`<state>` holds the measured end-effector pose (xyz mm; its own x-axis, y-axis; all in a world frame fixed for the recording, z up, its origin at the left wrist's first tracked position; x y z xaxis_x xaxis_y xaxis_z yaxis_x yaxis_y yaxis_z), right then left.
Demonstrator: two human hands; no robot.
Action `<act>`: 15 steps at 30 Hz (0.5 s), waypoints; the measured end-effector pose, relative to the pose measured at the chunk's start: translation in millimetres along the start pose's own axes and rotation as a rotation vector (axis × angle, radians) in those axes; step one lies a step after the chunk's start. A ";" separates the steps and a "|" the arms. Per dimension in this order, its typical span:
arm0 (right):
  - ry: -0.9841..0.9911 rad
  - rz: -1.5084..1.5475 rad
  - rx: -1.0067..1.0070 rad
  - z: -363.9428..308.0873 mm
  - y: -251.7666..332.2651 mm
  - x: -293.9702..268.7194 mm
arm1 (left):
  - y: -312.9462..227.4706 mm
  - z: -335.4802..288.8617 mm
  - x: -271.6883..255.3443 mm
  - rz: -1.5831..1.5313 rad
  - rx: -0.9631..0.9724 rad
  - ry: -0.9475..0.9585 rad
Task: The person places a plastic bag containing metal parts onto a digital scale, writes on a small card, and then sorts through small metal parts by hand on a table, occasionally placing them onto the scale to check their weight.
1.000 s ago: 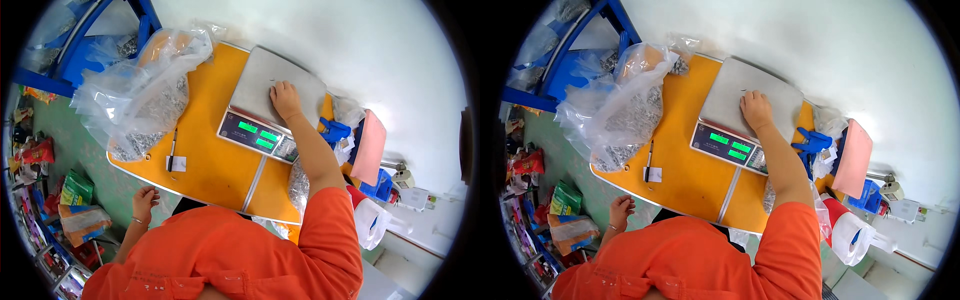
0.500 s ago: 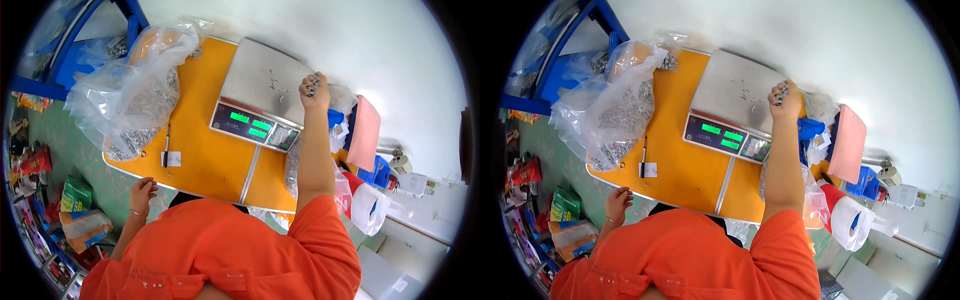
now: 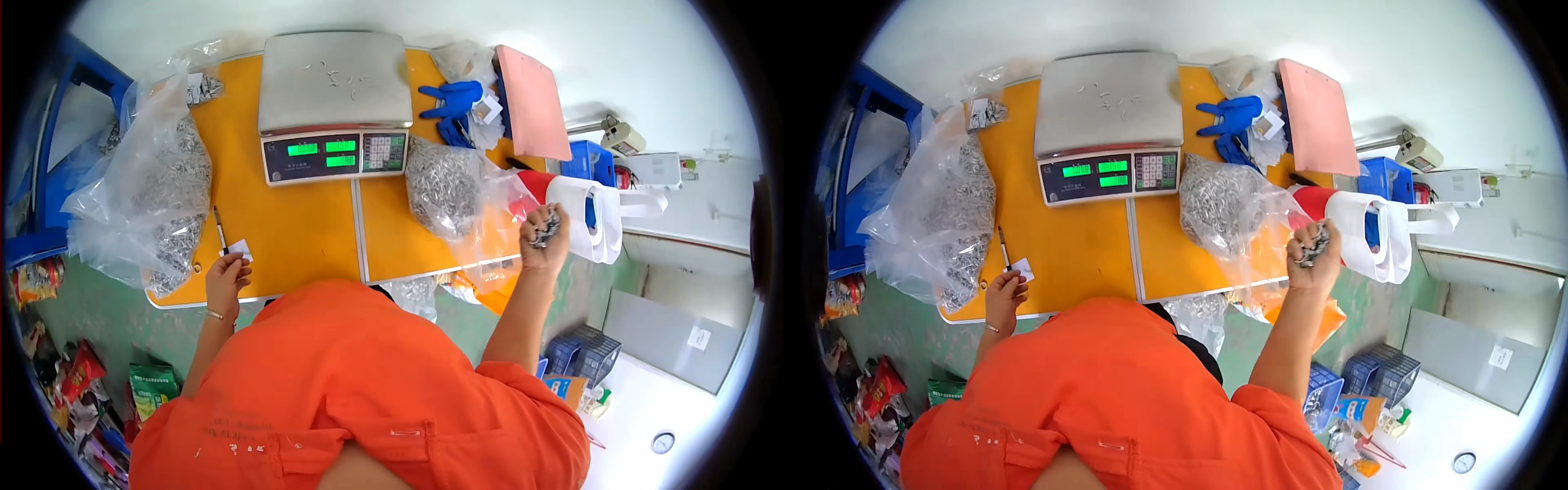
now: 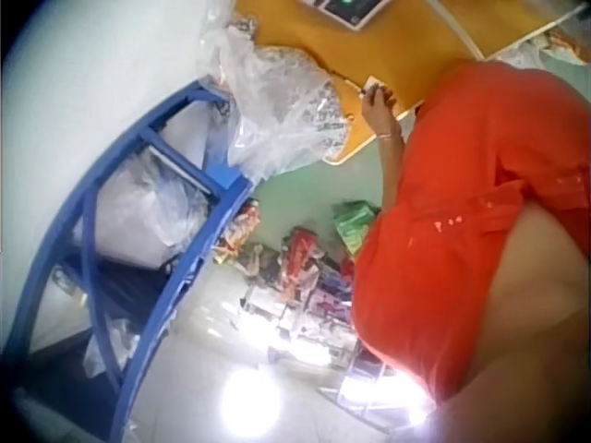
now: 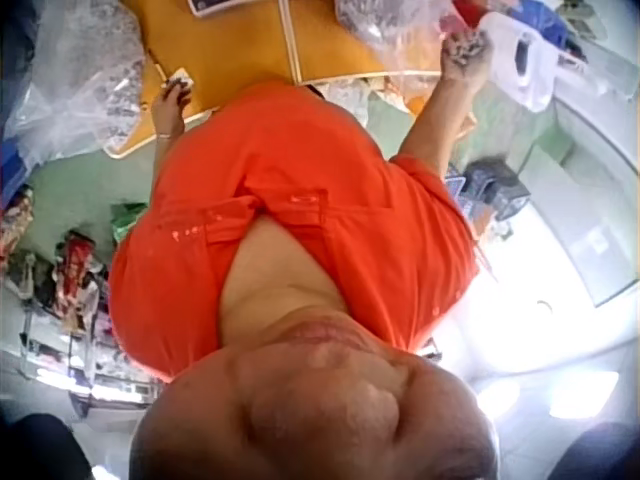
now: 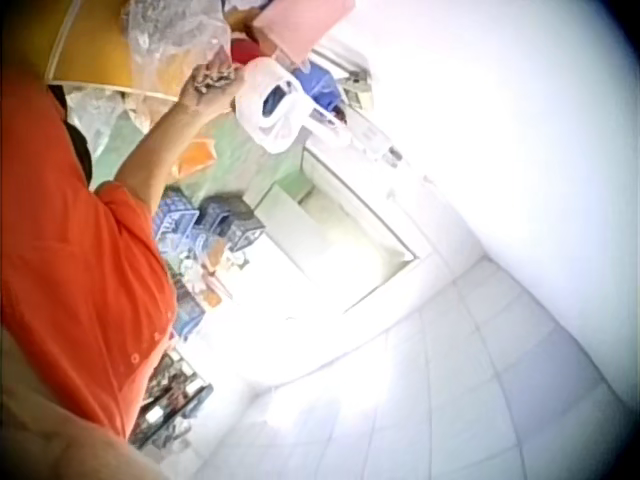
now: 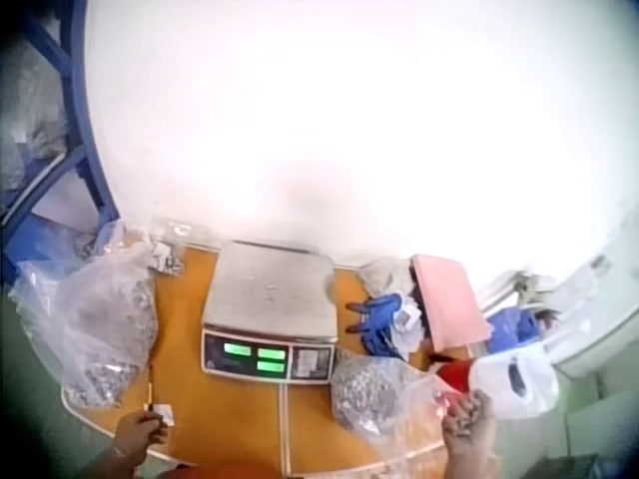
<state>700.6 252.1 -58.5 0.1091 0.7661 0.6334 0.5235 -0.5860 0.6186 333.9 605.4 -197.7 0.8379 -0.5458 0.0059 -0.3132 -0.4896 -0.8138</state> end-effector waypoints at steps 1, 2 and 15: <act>-0.095 -0.026 -0.013 -1.7 -7.2 -10.4 | -3.5 3.1 4.7 0.007 0.013 0.017; -0.094 -0.020 0.000 1.3 -14.1 -20.2 | -7.4 3.1 9.8 0.031 0.013 0.027; -0.214 -0.973 -0.564 48.6 -27.7 -37.8 | 2.4 -17.3 8.0 0.015 -0.012 -0.073</act>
<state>723.1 252.3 -122.1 0.0357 0.9572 -0.2872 0.0169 0.2868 0.9578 332.1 588.1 -189.5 0.8631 -0.5027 -0.0489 -0.3311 -0.4900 -0.8064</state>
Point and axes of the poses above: each hand's wrist, its own z-axis towards the middle knuckle, its own x-axis out of the palm, y = z × x, the point moved 3 cm from there along z, towards the middle knuckle, and after that the axes turned 7 degrees about x, right-handed, at the moved point
